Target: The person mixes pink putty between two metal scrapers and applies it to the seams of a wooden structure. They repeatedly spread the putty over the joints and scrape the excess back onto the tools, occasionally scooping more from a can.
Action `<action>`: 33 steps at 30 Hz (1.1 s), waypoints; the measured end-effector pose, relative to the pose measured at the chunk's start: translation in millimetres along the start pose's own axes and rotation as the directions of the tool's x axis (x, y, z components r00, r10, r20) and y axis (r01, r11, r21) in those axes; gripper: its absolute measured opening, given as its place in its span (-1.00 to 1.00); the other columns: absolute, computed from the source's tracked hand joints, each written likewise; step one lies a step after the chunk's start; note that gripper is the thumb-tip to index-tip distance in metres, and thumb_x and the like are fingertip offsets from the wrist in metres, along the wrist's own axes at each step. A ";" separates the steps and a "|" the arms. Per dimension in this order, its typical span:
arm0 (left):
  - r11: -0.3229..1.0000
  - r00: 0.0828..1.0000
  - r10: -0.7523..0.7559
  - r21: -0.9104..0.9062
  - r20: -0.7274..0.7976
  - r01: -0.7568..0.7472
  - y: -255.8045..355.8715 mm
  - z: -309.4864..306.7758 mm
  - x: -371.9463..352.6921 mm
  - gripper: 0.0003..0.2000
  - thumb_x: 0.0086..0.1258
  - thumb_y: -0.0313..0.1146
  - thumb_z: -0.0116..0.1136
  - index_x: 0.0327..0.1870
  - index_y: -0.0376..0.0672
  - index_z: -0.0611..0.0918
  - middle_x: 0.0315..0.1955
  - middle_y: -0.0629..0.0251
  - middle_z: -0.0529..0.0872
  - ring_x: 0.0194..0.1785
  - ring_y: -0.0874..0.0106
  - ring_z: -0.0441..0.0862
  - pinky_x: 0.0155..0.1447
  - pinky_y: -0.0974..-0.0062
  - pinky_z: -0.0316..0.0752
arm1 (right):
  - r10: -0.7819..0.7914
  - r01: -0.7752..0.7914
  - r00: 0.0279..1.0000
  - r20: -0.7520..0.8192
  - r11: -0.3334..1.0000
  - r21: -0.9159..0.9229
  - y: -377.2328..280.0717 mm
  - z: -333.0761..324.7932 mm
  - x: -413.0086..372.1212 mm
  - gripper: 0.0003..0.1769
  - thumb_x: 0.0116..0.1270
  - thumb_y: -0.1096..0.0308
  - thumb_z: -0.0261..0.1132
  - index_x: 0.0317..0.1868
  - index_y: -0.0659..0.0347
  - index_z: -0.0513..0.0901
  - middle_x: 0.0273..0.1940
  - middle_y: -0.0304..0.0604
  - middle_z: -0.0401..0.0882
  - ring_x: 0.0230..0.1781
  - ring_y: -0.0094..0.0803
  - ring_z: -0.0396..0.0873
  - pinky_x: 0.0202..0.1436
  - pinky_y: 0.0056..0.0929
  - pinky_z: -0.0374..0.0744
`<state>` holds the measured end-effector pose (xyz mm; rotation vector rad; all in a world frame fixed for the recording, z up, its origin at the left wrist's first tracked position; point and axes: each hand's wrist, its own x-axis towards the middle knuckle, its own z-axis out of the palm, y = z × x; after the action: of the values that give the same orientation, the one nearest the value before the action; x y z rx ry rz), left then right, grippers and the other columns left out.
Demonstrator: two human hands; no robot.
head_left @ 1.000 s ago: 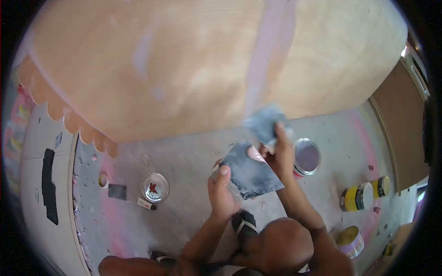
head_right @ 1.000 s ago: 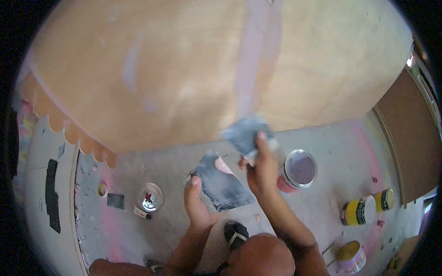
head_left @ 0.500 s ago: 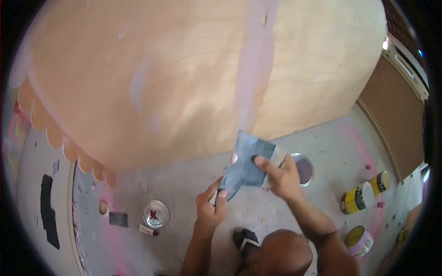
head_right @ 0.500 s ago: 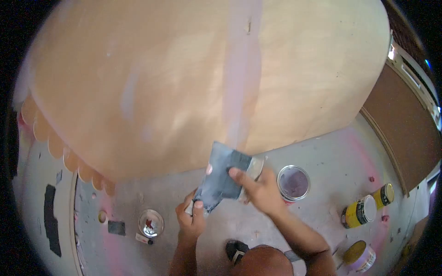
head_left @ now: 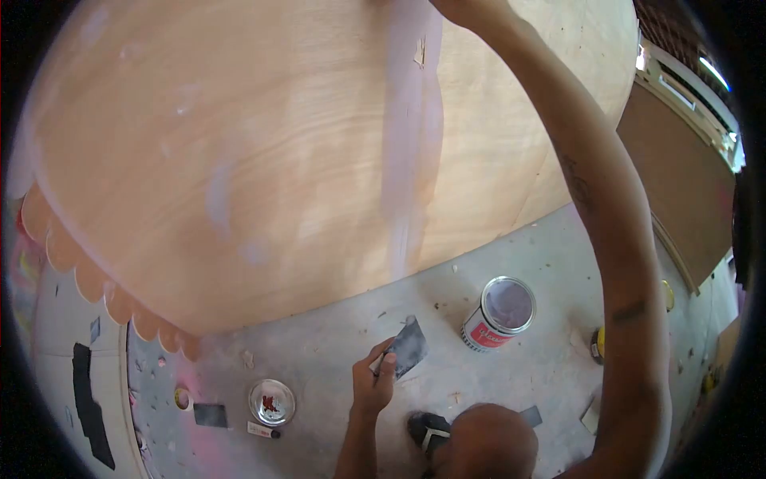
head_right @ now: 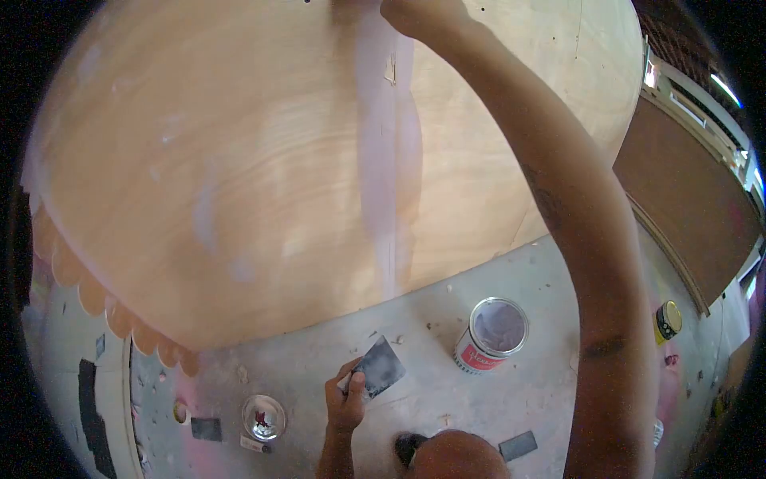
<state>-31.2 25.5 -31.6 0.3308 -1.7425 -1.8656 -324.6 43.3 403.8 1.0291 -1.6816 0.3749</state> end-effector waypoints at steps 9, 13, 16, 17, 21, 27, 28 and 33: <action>0.995 0.998 -0.065 0.080 0.012 0.064 -14.3 -6.8 7.2 -0.61 0.49 -0.22 0.07 0.08 -0.42 0.61 -0.39 0.37 0.64 -0.33 0.63 0.47 -0.24 0.62 0.42 | -0.019 0.006 0.975 -0.220 0.998 -0.059 -2.0 74.8 -80.4 -0.43 0.19 0.62 0.18 0.25 0.09 0.47 0.08 0.05 0.49 0.06 0.12 0.43 0.11 -0.12 0.54; 0.997 0.998 -0.064 0.037 0.006 0.063 -15.9 -7.7 7.5 -0.61 0.49 -0.23 0.07 0.08 -0.43 0.60 -0.43 0.41 0.61 -0.38 0.66 0.45 -0.30 0.65 0.38 | 0.037 -0.034 0.995 -0.091 0.999 0.032 -15.6 86.7 -133.1 -0.39 0.12 0.62 0.17 0.25 0.12 0.44 0.21 0.18 0.36 0.12 0.26 0.33 0.18 -0.03 0.48; 0.995 0.995 -0.101 0.003 -0.015 0.101 -22.4 -7.9 8.6 -0.61 0.49 -0.23 0.07 0.08 -0.43 0.60 -0.49 0.47 0.56 -0.45 0.69 0.41 -0.38 0.67 0.31 | 0.075 -0.073 0.997 -0.035 0.996 0.058 -22.6 97.2 -159.7 -0.36 0.10 0.63 0.18 0.26 0.13 0.43 0.23 0.16 0.33 0.14 0.24 0.31 0.18 -0.04 0.48; 0.995 0.994 -0.103 0.006 -0.022 0.103 -23.2 -7.9 9.3 -0.62 0.49 -0.23 0.06 0.09 -0.42 0.60 -0.52 0.51 0.53 -0.49 0.71 0.37 -0.42 0.67 0.27 | 0.084 -0.082 0.996 -0.024 0.994 0.077 -23.8 100.3 -166.6 -0.35 0.10 0.64 0.19 0.27 0.13 0.42 0.24 0.16 0.32 0.14 0.24 0.31 0.18 -0.05 0.48; 0.957 0.964 -0.236 -0.203 -0.125 0.208 -37.3 -5.5 7.8 -0.57 0.48 -0.20 0.07 0.17 -0.39 0.54 -0.39 0.39 0.61 -0.38 0.58 0.49 -0.33 0.63 0.38 | 0.096 -0.100 0.995 0.033 0.982 0.162 -31.5 100.1 -194.4 -0.25 0.01 0.72 0.18 0.28 0.05 0.44 0.23 0.12 0.31 0.17 0.22 0.26 0.18 -0.02 0.48; 0.950 0.906 0.304 0.166 -0.295 -0.265 -27.6 -12.1 9.1 -0.26 0.31 -0.09 0.20 0.40 -0.39 0.26 0.28 -0.11 0.40 0.28 0.09 0.42 0.24 0.18 0.40 | 0.033 -0.351 0.921 0.388 0.500 0.792 -88.8 11.2 -292.7 -0.34 -0.07 0.65 0.08 0.18 0.29 0.48 0.19 0.15 0.42 0.25 0.07 0.35 0.38 -0.10 0.30; 0.877 0.920 -0.255 -0.472 -0.297 0.091 -11.7 -3.6 13.2 -0.19 0.15 -0.23 0.38 0.39 -0.40 0.26 0.33 -0.09 0.36 0.36 0.06 0.37 0.40 0.16 0.32 | -0.060 -0.308 0.932 0.357 0.390 0.868 -106.6 -13.3 -310.8 -0.31 -0.06 0.59 0.14 0.23 0.28 0.43 0.23 0.12 0.36 0.26 0.06 0.31 0.36 -0.06 0.27; 0.849 0.966 -0.058 -0.522 -0.252 -0.085 -10.9 -2.0 21.6 -0.53 0.48 -0.27 -0.10 0.30 -0.40 0.37 0.19 0.00 0.48 0.20 0.15 0.48 0.29 0.20 0.45 | -0.165 -0.160 0.974 0.156 -0.010 0.987 -161.8 -45.4 -355.3 -0.46 0.23 0.44 0.17 0.26 0.25 0.39 0.14 0.09 0.33 0.23 0.03 0.29 0.34 -0.15 0.25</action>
<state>-50.2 11.9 -38.3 0.3209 -0.9968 -2.0924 -152.9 138.2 63.3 2.2246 -1.3933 1.7792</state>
